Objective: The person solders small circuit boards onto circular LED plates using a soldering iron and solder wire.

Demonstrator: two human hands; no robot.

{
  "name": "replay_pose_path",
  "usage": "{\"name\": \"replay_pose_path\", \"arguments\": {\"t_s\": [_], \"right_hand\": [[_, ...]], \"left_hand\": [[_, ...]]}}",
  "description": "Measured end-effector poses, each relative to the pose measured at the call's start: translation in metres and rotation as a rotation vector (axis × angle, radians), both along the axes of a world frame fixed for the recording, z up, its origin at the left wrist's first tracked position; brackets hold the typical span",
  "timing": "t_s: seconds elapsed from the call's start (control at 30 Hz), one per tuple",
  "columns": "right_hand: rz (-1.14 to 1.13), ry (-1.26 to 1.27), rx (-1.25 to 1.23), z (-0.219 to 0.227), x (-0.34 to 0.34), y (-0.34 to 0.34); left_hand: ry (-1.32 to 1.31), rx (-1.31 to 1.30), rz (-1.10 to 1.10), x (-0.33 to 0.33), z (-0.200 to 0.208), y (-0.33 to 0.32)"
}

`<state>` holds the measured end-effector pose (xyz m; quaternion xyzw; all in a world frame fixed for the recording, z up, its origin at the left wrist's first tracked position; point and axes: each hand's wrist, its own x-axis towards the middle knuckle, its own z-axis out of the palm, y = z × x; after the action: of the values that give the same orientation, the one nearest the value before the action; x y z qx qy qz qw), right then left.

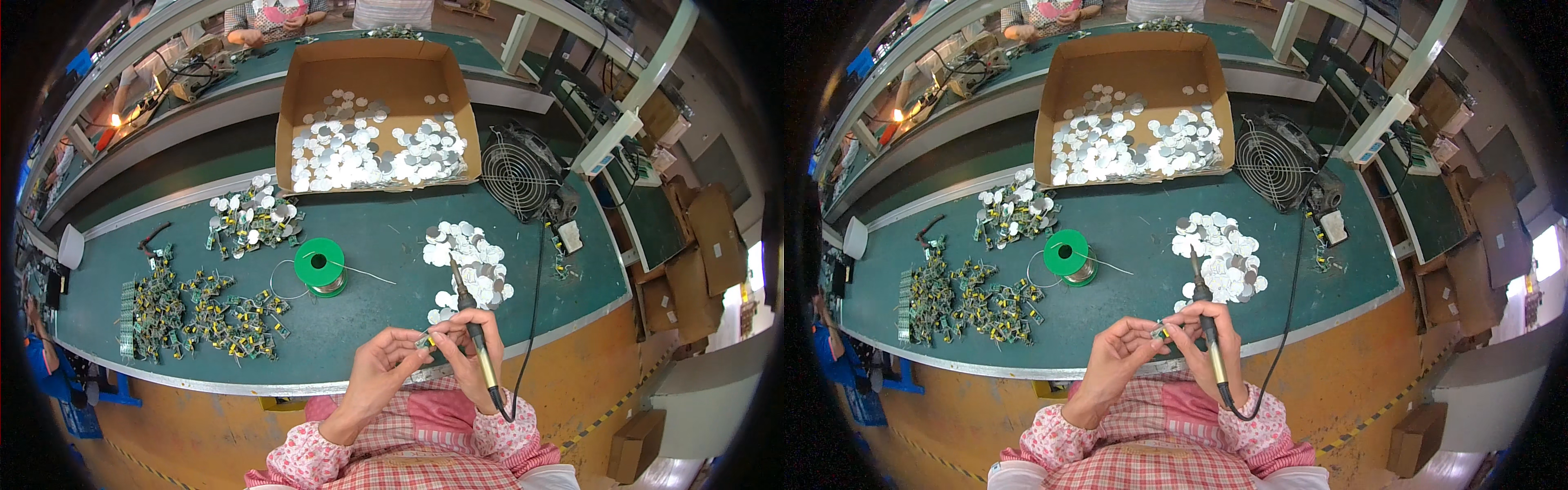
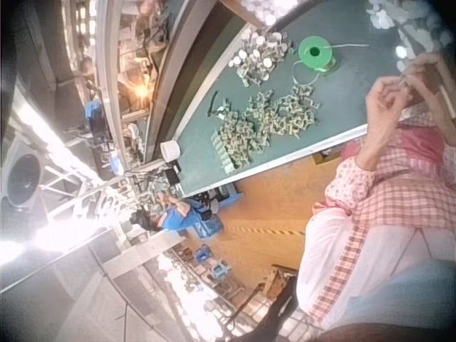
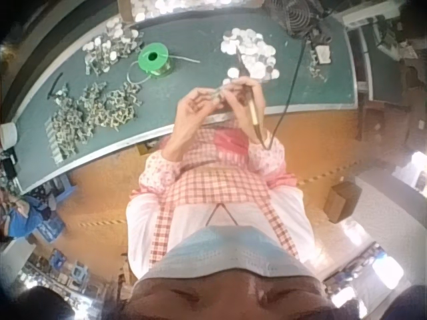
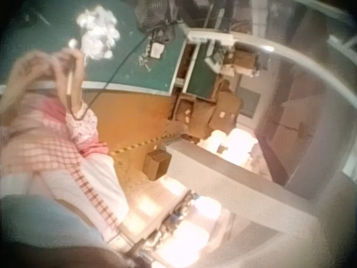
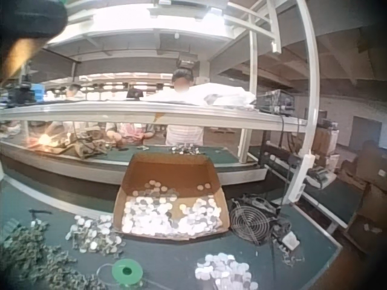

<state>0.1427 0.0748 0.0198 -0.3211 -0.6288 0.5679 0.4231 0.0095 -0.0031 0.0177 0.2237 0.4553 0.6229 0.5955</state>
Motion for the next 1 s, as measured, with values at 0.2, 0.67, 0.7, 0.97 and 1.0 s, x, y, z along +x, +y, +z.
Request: {"name": "replay_pose_path", "arguments": {"t_s": [0.2, 0.67, 0.7, 0.97, 1.0], "right_hand": [[-0.041, 0.053, 0.121, 0.008, 0.001, -0.005], [-0.09, -0.113, 0.354, 0.015, 0.014, -0.006], [-0.069, -0.092, 0.355, 0.015, 0.015, -0.005], [-0.032, -0.173, 0.497, 0.019, 0.018, -0.001], [-0.05, -0.244, 0.569, 0.023, 0.017, -0.001]], "left_hand": [[-0.092, -0.018, -0.026, -0.002, 0.007, -0.001], [-0.095, 0.133, -0.098, -0.007, 0.009, 0.002], [-0.099, 0.132, -0.098, -0.009, 0.007, 0.003], [-0.418, 0.032, -0.457, -0.022, 0.005, 0.012], [-0.421, 0.031, -0.454, -0.021, 0.006, 0.012]]}}
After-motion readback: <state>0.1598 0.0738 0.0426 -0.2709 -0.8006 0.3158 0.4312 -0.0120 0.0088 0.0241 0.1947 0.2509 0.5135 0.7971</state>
